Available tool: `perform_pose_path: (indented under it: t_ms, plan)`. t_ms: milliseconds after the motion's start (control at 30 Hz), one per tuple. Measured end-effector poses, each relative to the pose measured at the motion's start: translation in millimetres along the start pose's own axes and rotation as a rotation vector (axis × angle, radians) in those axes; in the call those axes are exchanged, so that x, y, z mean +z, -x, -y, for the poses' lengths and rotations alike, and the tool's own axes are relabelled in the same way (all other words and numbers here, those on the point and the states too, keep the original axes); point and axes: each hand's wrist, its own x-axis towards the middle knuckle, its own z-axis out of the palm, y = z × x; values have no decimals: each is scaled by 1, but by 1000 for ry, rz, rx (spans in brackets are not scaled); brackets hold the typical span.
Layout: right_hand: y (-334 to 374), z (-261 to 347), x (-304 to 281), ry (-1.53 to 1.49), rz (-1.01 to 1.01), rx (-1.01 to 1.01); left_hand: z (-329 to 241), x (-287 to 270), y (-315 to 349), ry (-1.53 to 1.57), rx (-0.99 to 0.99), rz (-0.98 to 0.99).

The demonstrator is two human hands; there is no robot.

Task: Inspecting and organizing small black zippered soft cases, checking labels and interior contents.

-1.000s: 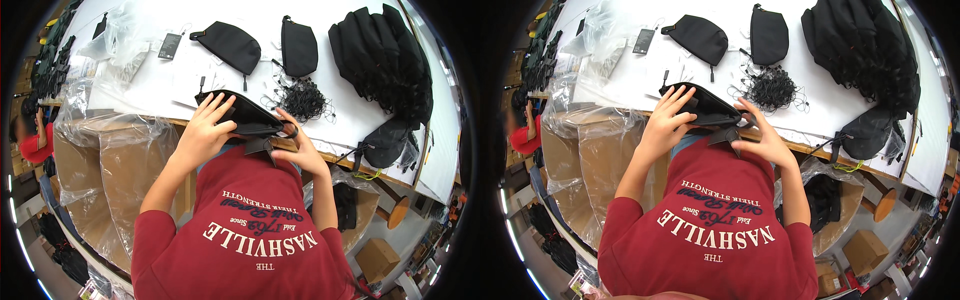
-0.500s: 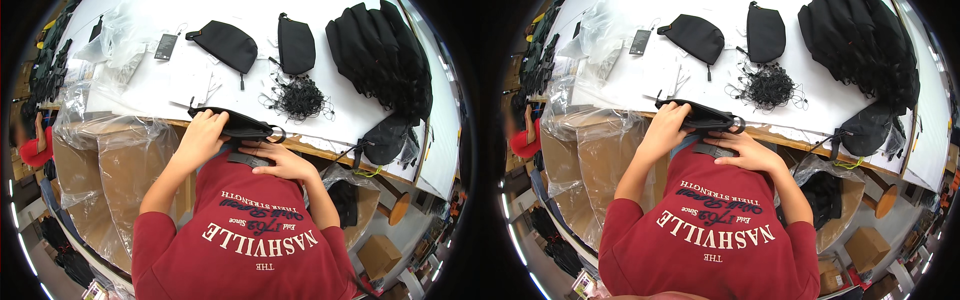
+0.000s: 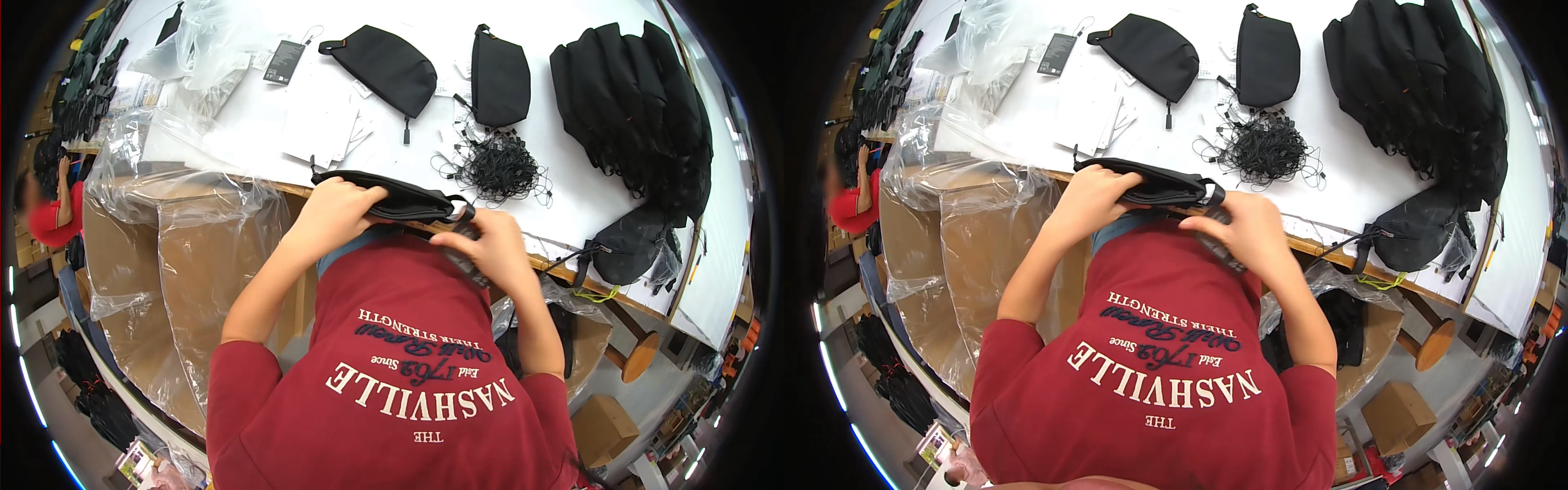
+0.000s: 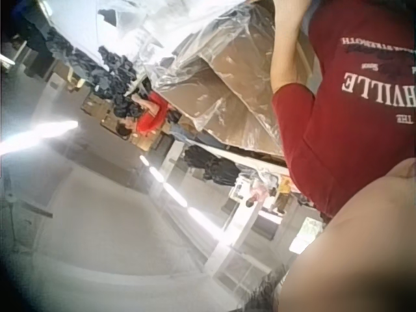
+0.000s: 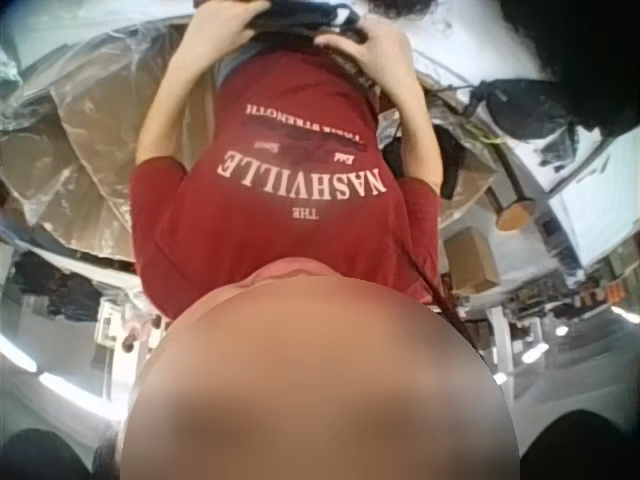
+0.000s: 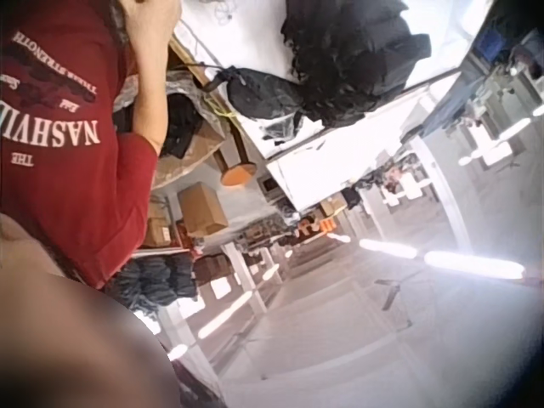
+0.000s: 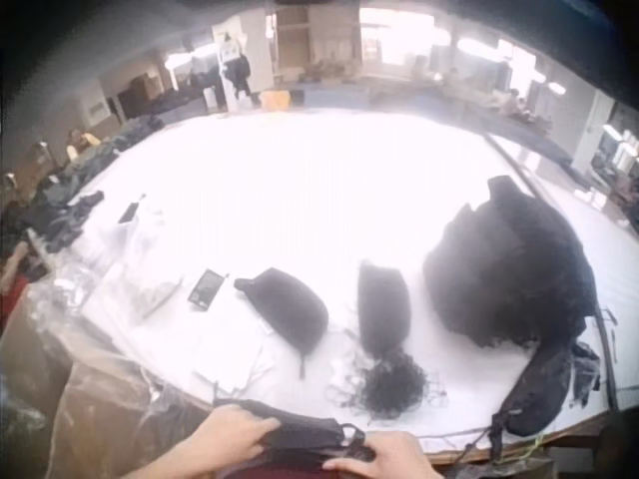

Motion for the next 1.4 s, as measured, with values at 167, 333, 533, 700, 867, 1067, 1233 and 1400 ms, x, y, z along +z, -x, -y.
perform_pose_path:
  t_ms: [167,333,533,700,867,1067,1233,1400]
  plan:
    - [23,-36,-34,-340,41,41,-3,8,-13,-92,74,89]
    - [60,-29,-69,-965,294,166,6,4,-19,-71,73,98]
    - [53,-83,-55,-1255,88,-93,1,-3,-21,-48,37,120]
    - [-20,-15,-32,-1495,-355,-411,-6,0,-11,116,44,-47]
    - [-51,-25,-42,-1039,-772,-319,-23,-14,8,175,-76,-94]
    - [-66,11,-13,-1407,-668,-122,-49,-21,15,322,60,43]
    - [-67,6,7,-1405,-372,-91,-49,-30,6,324,120,149]
    - [-56,4,2,-1246,-473,-29,-47,-35,0,375,96,258]
